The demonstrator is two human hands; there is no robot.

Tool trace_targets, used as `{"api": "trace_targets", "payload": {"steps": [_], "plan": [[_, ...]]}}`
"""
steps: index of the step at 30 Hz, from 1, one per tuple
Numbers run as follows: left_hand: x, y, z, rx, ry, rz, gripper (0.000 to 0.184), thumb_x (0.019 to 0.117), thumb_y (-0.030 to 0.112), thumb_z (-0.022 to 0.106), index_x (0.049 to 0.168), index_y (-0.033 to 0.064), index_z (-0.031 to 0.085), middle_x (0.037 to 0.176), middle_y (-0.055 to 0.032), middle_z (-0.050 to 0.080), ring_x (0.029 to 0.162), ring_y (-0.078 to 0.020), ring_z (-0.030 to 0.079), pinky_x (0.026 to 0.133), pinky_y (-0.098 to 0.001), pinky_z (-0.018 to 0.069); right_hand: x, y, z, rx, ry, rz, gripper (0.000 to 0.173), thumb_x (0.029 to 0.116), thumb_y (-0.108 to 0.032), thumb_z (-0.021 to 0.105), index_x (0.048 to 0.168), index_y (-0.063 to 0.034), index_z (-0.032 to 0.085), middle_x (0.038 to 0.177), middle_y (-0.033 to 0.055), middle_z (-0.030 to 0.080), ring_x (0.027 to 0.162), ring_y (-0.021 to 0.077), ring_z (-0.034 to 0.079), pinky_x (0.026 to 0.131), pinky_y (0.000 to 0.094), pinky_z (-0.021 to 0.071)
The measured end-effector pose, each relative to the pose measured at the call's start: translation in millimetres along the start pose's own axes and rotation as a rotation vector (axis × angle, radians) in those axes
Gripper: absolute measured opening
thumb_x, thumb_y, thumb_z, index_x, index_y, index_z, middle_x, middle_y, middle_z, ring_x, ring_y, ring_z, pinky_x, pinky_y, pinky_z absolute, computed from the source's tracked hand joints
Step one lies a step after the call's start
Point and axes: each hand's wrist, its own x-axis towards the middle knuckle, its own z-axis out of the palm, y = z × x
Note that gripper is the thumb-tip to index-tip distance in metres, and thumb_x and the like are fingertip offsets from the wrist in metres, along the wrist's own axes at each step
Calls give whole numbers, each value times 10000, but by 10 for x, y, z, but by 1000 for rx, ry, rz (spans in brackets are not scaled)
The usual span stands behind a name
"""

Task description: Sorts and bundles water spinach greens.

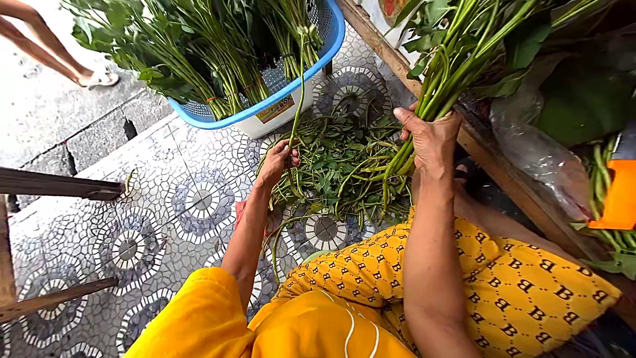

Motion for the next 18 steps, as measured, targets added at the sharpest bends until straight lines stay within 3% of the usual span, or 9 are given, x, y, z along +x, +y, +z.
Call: {"api": "trace_targets", "payload": {"steps": [4,6,8,10,13,16,18], "plan": [[19,-114,113,55,49,-27,320,1124,135,349,1356,33,544,828,-1,624,651,-77,626,632,-241,570,-6,8,19,21,-9,3,238,829,-24,800,937,-86,597,721,-74,623,501,-3,555,481,164,520],[-8,-233,292,133,6,-63,335,1125,154,358,1370,22,545,864,-25,637,674,-91,631,655,-267,575,-8,8,8,17,-7,6,230,830,-31,801,923,-96,602,700,-83,618,492,-5,554,475,164,520],[-19,-400,453,320,-128,-111,366,1120,181,393,1412,23,547,1046,-97,699,857,-147,687,802,-331,586,-3,16,3,14,-7,2,235,828,-37,805,934,-93,603,712,-83,619,497,-3,555,482,167,523],[106,-645,439,675,-153,-103,375,1102,188,449,1420,48,591,1308,-188,663,1193,-298,647,1042,-491,497,1,33,10,22,-4,-2,236,825,-27,801,940,-86,603,720,-78,622,500,1,557,484,169,523],[339,-1045,184,1212,22,-62,332,964,22,577,1279,44,678,1373,-279,568,1321,-485,495,1028,-642,454,-10,64,42,30,-4,19,245,823,-11,801,939,-76,594,713,-63,625,485,6,549,467,168,516],[419,-1271,-104,1499,-192,13,284,959,9,601,1216,43,716,1479,-272,484,1423,-493,367,1098,-656,367,0,97,91,3,-28,41,227,831,-28,801,934,-75,605,703,-70,606,481,-3,534,468,165,509],[382,-1225,-232,1480,-239,165,193,954,29,639,1110,42,752,1441,-253,531,1399,-480,409,1101,-653,367,1,118,141,15,-41,45,220,825,-25,804,922,-68,611,686,-64,599,476,1,531,468,166,505]]}}
